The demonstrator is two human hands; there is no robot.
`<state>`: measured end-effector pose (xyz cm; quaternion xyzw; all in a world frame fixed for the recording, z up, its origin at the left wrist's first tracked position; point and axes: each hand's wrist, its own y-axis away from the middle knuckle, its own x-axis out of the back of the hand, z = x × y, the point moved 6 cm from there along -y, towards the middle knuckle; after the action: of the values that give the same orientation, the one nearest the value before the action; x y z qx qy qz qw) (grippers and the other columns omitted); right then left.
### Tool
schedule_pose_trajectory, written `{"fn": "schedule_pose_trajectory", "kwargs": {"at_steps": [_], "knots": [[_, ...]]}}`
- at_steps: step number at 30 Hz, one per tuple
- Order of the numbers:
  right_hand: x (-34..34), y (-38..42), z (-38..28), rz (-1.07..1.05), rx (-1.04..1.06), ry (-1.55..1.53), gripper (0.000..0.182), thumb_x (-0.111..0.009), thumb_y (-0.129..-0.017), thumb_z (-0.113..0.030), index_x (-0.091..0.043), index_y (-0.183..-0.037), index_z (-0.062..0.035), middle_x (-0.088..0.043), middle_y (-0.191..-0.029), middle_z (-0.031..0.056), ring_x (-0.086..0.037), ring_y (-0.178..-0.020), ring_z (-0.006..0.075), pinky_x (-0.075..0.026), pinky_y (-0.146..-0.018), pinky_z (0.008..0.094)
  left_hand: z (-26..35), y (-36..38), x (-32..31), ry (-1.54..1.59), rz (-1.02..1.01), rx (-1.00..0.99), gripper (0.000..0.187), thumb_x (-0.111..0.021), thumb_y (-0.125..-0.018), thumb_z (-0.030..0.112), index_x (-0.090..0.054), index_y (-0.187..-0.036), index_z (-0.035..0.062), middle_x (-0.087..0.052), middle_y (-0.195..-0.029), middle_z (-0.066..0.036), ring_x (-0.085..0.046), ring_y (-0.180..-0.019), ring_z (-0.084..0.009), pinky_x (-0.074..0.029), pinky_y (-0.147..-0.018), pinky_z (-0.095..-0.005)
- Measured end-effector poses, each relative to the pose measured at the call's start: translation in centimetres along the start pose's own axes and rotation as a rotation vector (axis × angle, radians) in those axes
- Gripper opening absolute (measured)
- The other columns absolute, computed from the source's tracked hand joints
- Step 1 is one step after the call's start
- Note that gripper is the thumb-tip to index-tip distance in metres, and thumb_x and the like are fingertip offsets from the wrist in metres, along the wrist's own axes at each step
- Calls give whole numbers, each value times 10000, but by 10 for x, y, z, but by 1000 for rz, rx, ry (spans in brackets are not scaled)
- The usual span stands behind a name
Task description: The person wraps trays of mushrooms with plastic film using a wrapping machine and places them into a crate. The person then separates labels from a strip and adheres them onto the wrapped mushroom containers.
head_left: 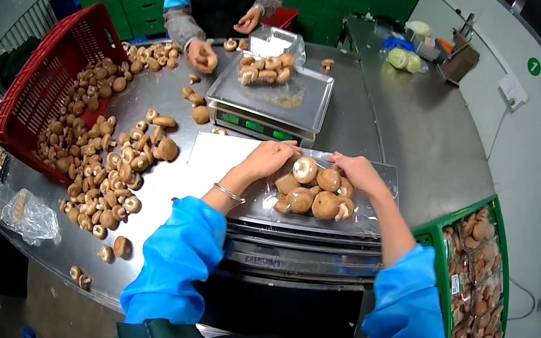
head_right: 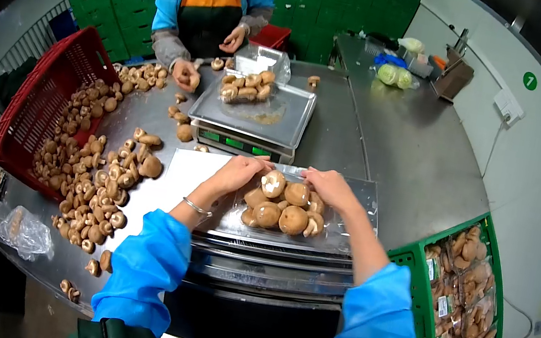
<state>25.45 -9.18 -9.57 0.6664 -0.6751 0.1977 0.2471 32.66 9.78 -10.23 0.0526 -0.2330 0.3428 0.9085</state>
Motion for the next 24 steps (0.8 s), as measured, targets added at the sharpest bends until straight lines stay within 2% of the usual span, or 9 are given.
{"fn": "schedule_pose_trajectory", "kwargs": {"at_steps": [2, 3, 6, 10, 11, 12, 17, 20, 24], "knots": [[0, 24, -9, -211, 20, -134, 335, -453, -878, -294, -620, -1009, -34, -642, -945, 117, -602, -921, 226, -475, -750, 330, 10, 21, -7, 358, -228, 234, 359, -344, -908, 230, -596, -1030, 5, -604, -1067, -107, -563, -1020, -231, -407, -918, -293], [3, 35, -13, -237, -116, -281, 370, -441, -887, -330, -591, -1053, -35, -636, -956, 123, -607, -915, 226, -496, -714, 325, 9, 27, -3, 256, -284, 116, 460, -347, -924, 374, -534, -1125, 5, -587, -1048, -159, -582, -977, -220, -495, -817, -315], [-3, 68, -24, -301, -397, -636, 470, -410, -907, -420, -506, -1164, -38, -613, -981, 140, -624, -870, 221, -547, -595, 309, 37, 71, 1, 609, -389, 389, 597, -353, -900, 508, -438, -1225, 15, -576, -1016, -201, -622, -867, -230, -560, -663, -322], [-14, 99, -11, -337, -405, -783, 554, -397, -900, -471, -430, -1211, -14, -574, -1017, 152, -641, -736, 218, -558, -433, 319, 49, 101, -5, 595, -296, 296, 698, -313, -882, 572, -309, -1305, 17, -598, -930, -239, -650, -648, -230, -556, -482, -259], [-10, 119, -31, -359, -387, -791, 569, -406, -896, -471, -416, -1223, -6, -569, -1025, 156, -638, -753, 224, -561, -444, 322, 64, 119, -8, 604, -339, 336, 677, -312, -875, 586, -352, -1283, 48, -446, -1186, -207, -627, -748, -243, -546, -467, -247], [-7, 142, -50, -383, -373, -799, 585, -414, -893, -472, -402, -1235, 2, -564, -1033, 159, -635, -771, 230, -564, -455, 326, 68, 136, -14, 613, -346, 267, 692, -300, -886, 569, -292, -1314, 26, -606, -929, -230, -647, -603, -216, -534, -441, -229], [-24, 254, -78, -401, -408, -685, 558, -457, -897, -383, -357, -1273, 17, -500, -1137, 163, -593, -901, 246, -573, -512, 335, 106, 244, -35, 645, -494, 326, 666, -320, -900, 529, -252, -1344, 36, -539, -1117, -229, -638, -796, -268, -554, -631, -303], [-61, 281, -46, -402, -501, -695, 508, -453, -905, -337, -372, -1275, 2, -486, -1142, 156, -595, -883, 231, -551, -477, 315, 62, 291, -61, 818, -516, 405, 467, -448, -921, 313, -452, -1208, -55, -593, -1063, -181, -625, -872, -218, -535, -699, -263], [-94, 300, 28, -206, -646, -649, 449, -420, -916, -354, -444, -1229, -34, -533, -960, 113, -600, -761, 184, -506, -458, 252, -7, 307, -94, 923, -85, 628, 254, -500, -910, 204, -582, -925, -35, -647, -811, -109, -626, -751, -154, -515, -638, -254]]}}
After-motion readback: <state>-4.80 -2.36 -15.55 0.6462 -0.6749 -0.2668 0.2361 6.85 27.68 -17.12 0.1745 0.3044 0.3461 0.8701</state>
